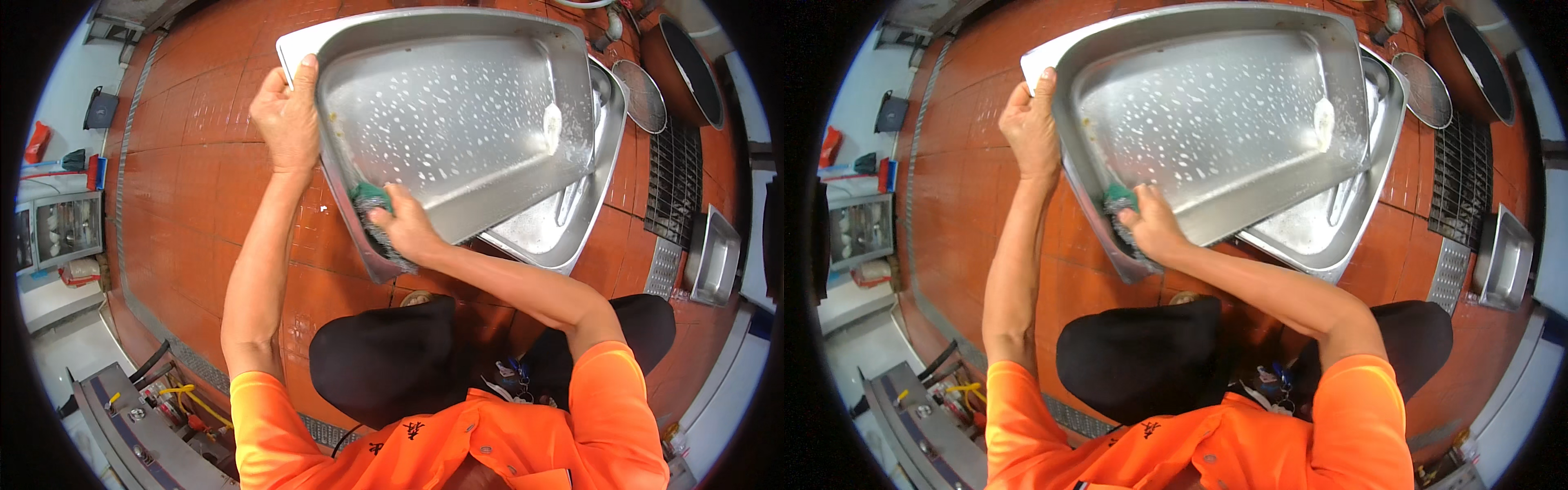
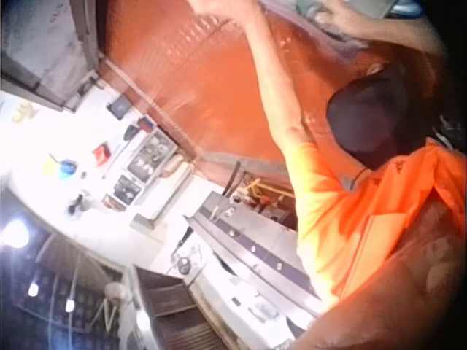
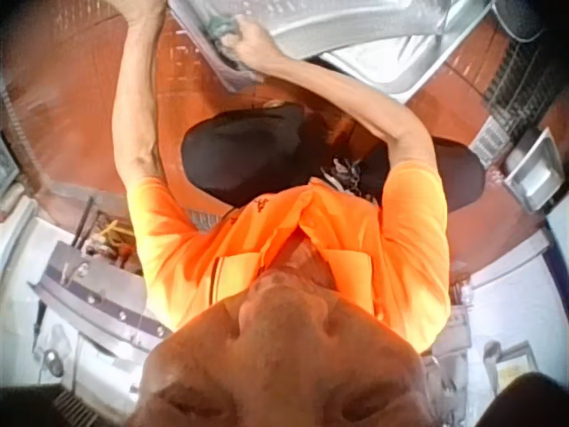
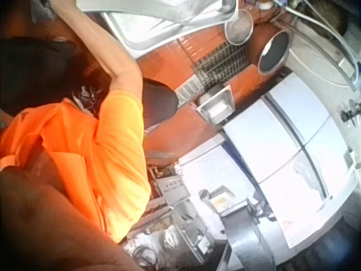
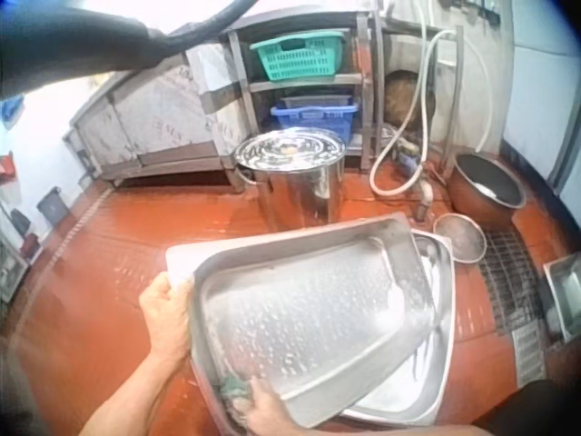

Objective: The person scrubs a round metal lid with a green sponge, then moves to a sink to scrub a rectangular metal tray. The person uses the sponge to clean the surfaces of the utensils in a commercial kitchen setting.

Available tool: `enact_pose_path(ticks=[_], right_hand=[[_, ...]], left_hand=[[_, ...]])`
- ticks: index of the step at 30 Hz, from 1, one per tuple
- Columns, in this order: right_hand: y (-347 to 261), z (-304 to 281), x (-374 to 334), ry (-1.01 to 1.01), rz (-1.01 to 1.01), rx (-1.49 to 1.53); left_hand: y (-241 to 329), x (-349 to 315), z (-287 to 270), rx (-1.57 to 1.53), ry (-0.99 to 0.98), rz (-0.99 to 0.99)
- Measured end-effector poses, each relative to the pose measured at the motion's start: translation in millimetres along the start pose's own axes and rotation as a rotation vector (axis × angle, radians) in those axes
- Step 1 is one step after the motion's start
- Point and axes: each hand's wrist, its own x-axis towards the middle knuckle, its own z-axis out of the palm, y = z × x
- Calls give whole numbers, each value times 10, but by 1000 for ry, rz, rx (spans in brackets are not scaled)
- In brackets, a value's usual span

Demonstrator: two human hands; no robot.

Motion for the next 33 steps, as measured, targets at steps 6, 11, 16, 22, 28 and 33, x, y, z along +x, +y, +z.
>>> enact_pose_path(ticks=[6,11,16,22,28,33], right_hand=[[-473,-47,-242,114,-748,-31],[-711,111,537,229,-832,-56],[-822,-126,1359,493,-596,76],[-1070,-296,1527,633,-1014,-267],[-790,-672,2063,581,-1056,-685],[90,-2276,2170,683,-868,-962]], left_hand=[[-388,59,-371,-248,-95,-416],[-295,28,-460,-506,-292,-586],[-608,-68,-623,-676,-419,-647],[-83,-318,-283,-160,-186,-471],[-325,-386,-221,111,-103,-290],[-607,-394,-522,151,-136,-402]])
